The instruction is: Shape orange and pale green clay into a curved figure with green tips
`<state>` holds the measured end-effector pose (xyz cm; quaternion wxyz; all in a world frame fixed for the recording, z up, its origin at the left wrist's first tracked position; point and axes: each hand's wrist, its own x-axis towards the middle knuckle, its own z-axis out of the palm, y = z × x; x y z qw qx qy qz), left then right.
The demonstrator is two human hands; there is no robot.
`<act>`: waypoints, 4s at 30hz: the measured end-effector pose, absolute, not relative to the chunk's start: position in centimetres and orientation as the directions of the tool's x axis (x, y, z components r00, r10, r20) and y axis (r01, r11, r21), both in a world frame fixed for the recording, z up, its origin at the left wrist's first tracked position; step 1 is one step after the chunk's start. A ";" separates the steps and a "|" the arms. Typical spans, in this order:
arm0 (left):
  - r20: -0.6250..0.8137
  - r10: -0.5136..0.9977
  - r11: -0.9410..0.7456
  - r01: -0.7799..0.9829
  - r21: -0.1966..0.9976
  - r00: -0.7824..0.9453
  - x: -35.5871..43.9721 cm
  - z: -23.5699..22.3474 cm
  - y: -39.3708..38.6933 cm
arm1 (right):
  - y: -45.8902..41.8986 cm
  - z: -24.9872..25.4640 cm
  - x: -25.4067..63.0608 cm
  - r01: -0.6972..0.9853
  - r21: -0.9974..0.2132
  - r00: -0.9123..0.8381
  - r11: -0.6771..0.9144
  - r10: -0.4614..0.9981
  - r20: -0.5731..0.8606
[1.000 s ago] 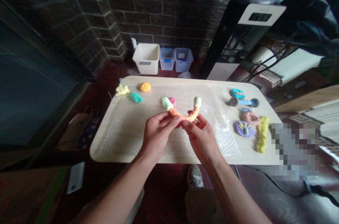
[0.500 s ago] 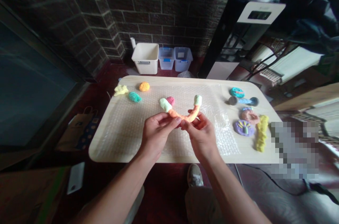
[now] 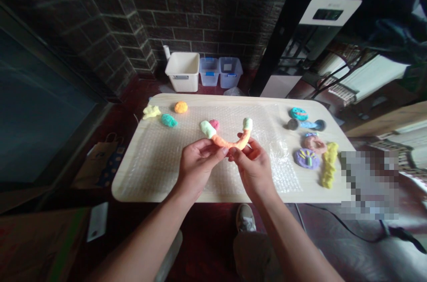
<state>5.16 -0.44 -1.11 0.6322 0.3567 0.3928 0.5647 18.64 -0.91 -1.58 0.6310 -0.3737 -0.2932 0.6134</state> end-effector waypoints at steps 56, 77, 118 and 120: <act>-0.091 0.993 0.122 -0.589 0.799 0.081 5.6 -1.2 -0.2 | -1.0 -0.6 18.7 -0.626 -0.774 0.027 -0.094 0.990 -0.142; -0.086 0.996 0.084 -0.562 0.823 0.022 6.0 -1.5 -0.7 | -1.0 -1.1 18.4 -0.699 -0.699 -0.013 -0.149 0.981 -0.196; -0.178 0.978 0.091 -0.547 0.832 -0.108 6.9 -1.8 -1.1 | -1.3 -1.8 17.5 -0.683 -0.718 0.030 -0.132 0.978 -0.208; -0.167 0.983 0.098 -0.545 0.832 -0.077 6.7 -1.6 -1.1 | -1.2 -1.7 17.8 -0.687 -0.715 0.032 -0.131 0.977 -0.210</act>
